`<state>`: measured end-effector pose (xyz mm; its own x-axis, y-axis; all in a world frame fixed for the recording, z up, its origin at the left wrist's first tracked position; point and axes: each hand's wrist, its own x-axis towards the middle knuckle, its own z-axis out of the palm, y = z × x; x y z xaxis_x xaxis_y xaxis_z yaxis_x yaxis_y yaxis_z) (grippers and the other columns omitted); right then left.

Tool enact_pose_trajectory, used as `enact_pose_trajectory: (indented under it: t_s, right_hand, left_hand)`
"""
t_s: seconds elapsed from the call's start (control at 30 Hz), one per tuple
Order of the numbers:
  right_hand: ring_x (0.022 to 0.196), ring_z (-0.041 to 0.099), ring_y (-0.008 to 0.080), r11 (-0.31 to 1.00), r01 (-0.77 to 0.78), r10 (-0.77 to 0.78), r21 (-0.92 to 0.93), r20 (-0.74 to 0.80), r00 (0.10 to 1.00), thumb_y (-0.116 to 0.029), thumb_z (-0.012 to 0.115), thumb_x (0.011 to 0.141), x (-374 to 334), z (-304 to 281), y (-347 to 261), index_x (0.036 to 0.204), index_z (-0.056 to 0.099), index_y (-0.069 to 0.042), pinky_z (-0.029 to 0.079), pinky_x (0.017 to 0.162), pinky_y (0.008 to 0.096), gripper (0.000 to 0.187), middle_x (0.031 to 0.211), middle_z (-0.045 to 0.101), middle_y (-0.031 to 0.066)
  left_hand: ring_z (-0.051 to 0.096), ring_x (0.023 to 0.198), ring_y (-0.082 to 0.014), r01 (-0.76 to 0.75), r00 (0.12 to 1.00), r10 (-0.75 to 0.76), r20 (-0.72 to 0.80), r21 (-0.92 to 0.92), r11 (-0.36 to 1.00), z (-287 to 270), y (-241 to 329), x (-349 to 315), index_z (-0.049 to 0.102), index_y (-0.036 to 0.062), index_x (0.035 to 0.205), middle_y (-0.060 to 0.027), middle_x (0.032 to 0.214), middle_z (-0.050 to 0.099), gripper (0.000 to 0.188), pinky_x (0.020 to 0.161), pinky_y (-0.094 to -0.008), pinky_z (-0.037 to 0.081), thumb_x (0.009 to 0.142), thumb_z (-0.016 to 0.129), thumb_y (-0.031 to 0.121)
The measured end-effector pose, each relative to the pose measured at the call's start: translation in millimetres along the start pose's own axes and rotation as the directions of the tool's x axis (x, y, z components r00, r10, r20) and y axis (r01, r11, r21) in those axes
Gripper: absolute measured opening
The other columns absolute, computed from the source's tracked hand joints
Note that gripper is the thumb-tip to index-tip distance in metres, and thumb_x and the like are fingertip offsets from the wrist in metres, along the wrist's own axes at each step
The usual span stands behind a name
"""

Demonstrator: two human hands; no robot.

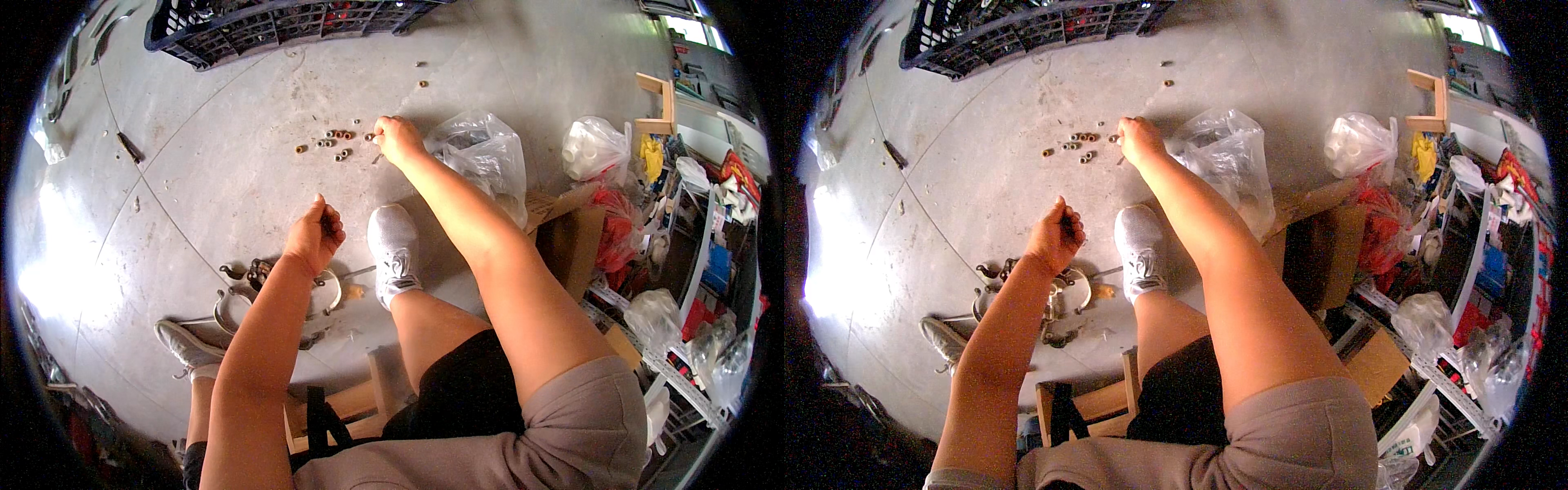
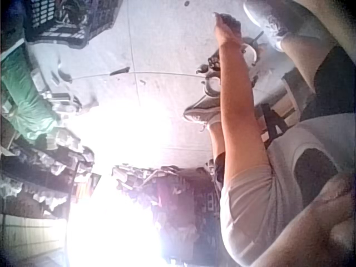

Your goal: The person sits on a low stool and assembles small metal hardware components by hand. They pick up curved metal pieces and small fasteners from the floor, connect them, and place the assembled units into a blue crate.

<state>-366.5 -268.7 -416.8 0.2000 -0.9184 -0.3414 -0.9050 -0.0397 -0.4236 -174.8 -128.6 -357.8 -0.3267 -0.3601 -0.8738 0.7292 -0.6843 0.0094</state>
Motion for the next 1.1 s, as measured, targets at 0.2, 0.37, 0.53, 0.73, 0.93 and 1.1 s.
enact_pose_trajectory:
  t_s: [0.2,0.37,0.53,0.73,0.93,1.1]
  right_hand:
    - [0.074,0.059,0.0318,0.999,0.048,-0.047,-0.017,0.069,0.997,-0.014,0.061,0.065,-1.7,-3.1,-0.2,0.071,0.059,-0.006,0.047,0.068,0.0395,0.01,0.074,0.061,0.0169]
    - [0.074,0.06,0.0307,0.987,0.04,-0.025,-0.158,0.094,0.995,-0.016,0.063,0.063,-11.4,-5.5,-7.6,0.072,0.06,-0.007,0.048,0.067,0.039,0.013,0.075,0.062,0.0152]
    - [0.067,0.061,0.0247,0.981,-0.095,0.06,0.168,0.201,0.978,-0.017,0.065,0.06,-23.7,-14.8,-34.7,0.071,0.06,-0.007,0.048,0.062,0.0342,0.016,0.074,0.063,0.0114]
    - [0.065,0.059,0.016,0.827,0.17,-0.381,0.535,0.312,0.871,-0.014,0.062,0.064,-62.8,-27.8,-93.5,0.075,0.062,-0.006,0.047,0.062,0.0295,0.014,0.068,0.062,0.0071]
    - [0.067,0.058,0.0156,0.817,-0.029,-0.162,0.575,0.278,0.947,-0.028,0.061,0.08,-62.3,-26.4,-101.3,0.08,0.062,-0.005,0.047,0.061,0.0301,0.023,0.074,0.061,0.0068]
    - [0.07,0.055,0.0145,0.151,-0.571,0.072,0.807,0.567,0.82,-0.039,0.046,0.087,-65.5,-9.6,-94.9,0.086,0.057,-0.008,0.046,0.065,0.0312,0.033,0.081,0.057,0.0033]
  left_hand:
    - [0.048,0.06,-0.0144,-0.015,1.0,0.015,-0.01,-0.035,0.999,-1.7,-0.1,3.6,0.05,0.0084,0.073,-0.002,0.067,0.05,0.029,0.058,-0.0278,0.046,0.09,0.046,0.032]
    - [0.053,0.062,-0.0167,-0.027,0.999,0.025,-0.024,-0.078,0.997,-6.3,-3.9,10.2,0.053,0.0052,0.076,-0.0055,0.07,0.055,0.027,0.058,-0.0282,0.049,0.089,0.048,0.028]
    - [0.054,0.068,-0.0195,-0.02,0.999,0.023,0.023,-0.11,0.994,-8.8,-2.6,14.7,0.053,0.0039,0.078,-0.0071,0.072,0.055,0.027,0.067,-0.0321,0.049,0.09,0.046,0.027]
    - [0.056,0.071,-0.0184,-0.095,0.995,0.099,0.019,-0.155,0.983,7.1,0.7,7.4,0.056,0.0044,0.085,-0.0066,0.078,0.058,0.03,0.07,-0.0313,0.049,0.091,0.041,0.029]
    - [0.052,0.08,-0.0154,-0.146,0.988,0.15,0.017,-0.16,0.976,7.6,16.3,-1.1,0.054,0.0059,0.086,-0.0066,0.088,0.055,0.025,0.073,-0.03,0.045,0.091,0.042,0.027]
    - [0.053,0.085,-0.0181,-0.528,0.844,0.516,0.149,0.055,0.848,23.5,14.1,-5.6,0.055,0.0042,0.09,-0.0078,0.087,0.057,0.021,0.082,-0.0312,0.04,0.089,0.043,0.022]
